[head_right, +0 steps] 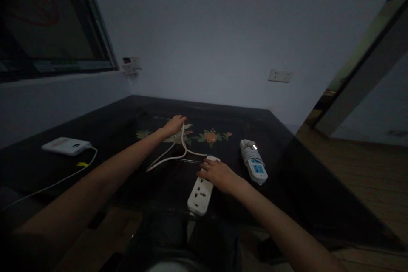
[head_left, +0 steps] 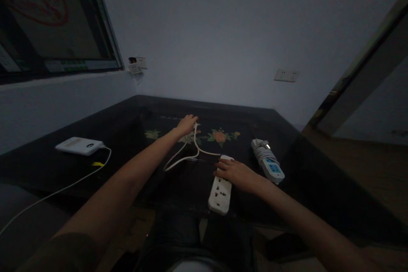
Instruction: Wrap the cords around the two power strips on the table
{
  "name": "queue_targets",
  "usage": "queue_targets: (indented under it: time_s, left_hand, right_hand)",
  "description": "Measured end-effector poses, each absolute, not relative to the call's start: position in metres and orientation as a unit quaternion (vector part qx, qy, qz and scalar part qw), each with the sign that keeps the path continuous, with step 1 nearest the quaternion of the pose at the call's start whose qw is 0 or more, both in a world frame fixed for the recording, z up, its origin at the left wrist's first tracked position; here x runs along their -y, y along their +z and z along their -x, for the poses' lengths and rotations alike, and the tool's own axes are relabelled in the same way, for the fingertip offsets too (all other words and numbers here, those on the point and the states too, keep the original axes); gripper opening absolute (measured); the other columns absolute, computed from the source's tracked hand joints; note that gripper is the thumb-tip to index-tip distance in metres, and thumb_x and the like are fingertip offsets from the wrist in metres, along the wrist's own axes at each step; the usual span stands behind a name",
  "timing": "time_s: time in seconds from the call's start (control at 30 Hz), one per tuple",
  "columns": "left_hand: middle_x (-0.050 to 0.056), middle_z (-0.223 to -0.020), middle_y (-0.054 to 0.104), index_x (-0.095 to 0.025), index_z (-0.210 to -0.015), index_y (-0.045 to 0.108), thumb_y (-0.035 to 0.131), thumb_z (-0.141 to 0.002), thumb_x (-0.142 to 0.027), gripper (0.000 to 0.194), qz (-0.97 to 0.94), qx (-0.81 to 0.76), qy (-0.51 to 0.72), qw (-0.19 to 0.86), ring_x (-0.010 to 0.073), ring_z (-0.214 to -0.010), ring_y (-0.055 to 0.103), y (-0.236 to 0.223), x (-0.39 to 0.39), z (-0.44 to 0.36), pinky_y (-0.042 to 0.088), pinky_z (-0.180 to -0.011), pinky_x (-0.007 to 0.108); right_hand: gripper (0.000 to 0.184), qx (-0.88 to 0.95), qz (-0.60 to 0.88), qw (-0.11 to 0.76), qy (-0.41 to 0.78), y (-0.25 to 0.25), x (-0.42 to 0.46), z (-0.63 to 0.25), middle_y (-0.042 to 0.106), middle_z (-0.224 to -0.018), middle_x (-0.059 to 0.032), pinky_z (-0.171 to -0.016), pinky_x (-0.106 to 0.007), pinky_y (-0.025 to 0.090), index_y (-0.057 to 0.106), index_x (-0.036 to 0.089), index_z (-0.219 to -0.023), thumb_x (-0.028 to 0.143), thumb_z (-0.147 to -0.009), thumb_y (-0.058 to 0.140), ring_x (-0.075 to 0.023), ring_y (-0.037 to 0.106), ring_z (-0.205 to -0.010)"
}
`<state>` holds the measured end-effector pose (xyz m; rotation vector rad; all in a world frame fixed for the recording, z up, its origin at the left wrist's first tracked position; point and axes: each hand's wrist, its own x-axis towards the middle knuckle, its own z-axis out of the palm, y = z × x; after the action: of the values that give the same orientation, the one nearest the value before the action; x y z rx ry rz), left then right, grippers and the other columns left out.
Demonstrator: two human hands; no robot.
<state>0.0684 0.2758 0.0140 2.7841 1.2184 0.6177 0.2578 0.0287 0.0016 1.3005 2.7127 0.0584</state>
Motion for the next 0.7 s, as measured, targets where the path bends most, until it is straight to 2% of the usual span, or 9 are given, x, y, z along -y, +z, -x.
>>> queue_targets:
  time_s: [0.13,0.23,0.3,0.4,0.47,0.57,0.7]
  left_hand:
    - [0.017,-0.132,0.049,-0.018,-0.131,0.046,0.069,-0.077,-0.042,0.063,-0.907,-0.38,0.183,0.001,0.03,-0.123,0.042,0.018,-0.271,-0.064,0.035,-0.1,0.039]
    - [0.017,-0.135,0.047,-0.018,-0.132,0.047,0.066,-0.08,-0.037,0.058,-0.915,-0.366,0.169,-0.008,0.0306,-0.127,0.039,0.024,-0.269,-0.064,0.029,-0.104,0.042]
    - [0.016,-0.132,0.051,-0.018,-0.126,0.053,0.063,-0.081,-0.032,0.047,-0.923,-0.351,0.155,-0.01,0.0306,-0.126,0.04,0.028,-0.264,-0.069,0.027,-0.105,0.044]
    - [0.014,-0.121,0.06,-0.019,-0.116,0.061,0.056,-0.084,-0.023,0.032,-0.942,-0.315,0.118,0.0,0.0289,-0.118,0.05,0.033,-0.248,-0.084,0.031,-0.103,0.043]
    - [0.011,-0.116,0.065,-0.021,-0.113,0.063,0.055,-0.084,-0.021,0.03,-0.957,-0.277,0.083,0.016,0.0268,-0.11,0.057,0.034,-0.229,-0.096,0.036,-0.098,0.039]
    - [0.007,-0.111,0.069,-0.025,-0.112,0.065,0.06,-0.082,-0.026,0.03,-0.972,-0.229,0.041,0.038,0.0246,-0.102,0.062,0.032,-0.197,-0.108,0.042,-0.091,0.033]
    - [0.007,-0.111,0.069,-0.026,-0.108,0.066,0.062,-0.081,-0.028,0.028,-0.976,-0.213,0.014,0.039,0.0255,-0.102,0.062,0.03,-0.162,-0.107,0.042,-0.091,0.034]
  right_hand:
    - [0.053,-0.882,-0.47,0.012,0.009,0.005,-0.014,-0.264,0.043,-0.146,-0.0124,-0.103,-0.05,0.04,0.048,0.026,-0.136,0.003,-0.088,0.042,-0.0303,0.034,-0.137]
    - [0.057,-0.835,-0.545,-0.07,0.01,0.01,0.005,-0.277,0.046,-0.144,-0.0117,-0.104,-0.044,0.042,0.048,0.023,-0.136,0.0,-0.086,0.038,-0.0259,0.041,-0.133]
    - [0.049,-0.78,-0.613,-0.126,0.015,0.01,0.02,-0.285,0.053,-0.136,-0.0123,-0.101,-0.044,0.045,0.053,0.02,-0.132,0.004,-0.087,0.04,-0.0256,0.051,-0.124]
    - [0.035,-0.703,-0.684,-0.195,-0.003,0.001,0.041,-0.288,0.062,-0.122,-0.012,-0.095,-0.045,0.049,0.059,0.016,-0.121,0.015,-0.091,0.043,-0.0262,0.059,-0.112]
    - [0.031,-0.674,-0.7,-0.236,-0.025,-0.011,0.05,-0.279,0.063,-0.118,-0.0106,-0.093,-0.045,0.051,0.06,0.018,-0.118,0.02,-0.091,0.045,-0.0259,0.06,-0.109]
    - [0.03,-0.655,-0.692,-0.299,-0.049,-0.031,0.056,-0.255,0.062,-0.12,-0.0097,-0.095,-0.042,0.05,0.059,0.019,-0.118,0.024,-0.09,0.049,-0.0248,0.06,-0.111]
    - [0.034,-0.608,-0.694,-0.382,-0.056,-0.052,0.056,-0.221,0.056,-0.128,-0.0113,-0.097,-0.041,0.049,0.055,0.02,-0.123,0.028,-0.091,0.048,-0.0246,0.057,-0.115]
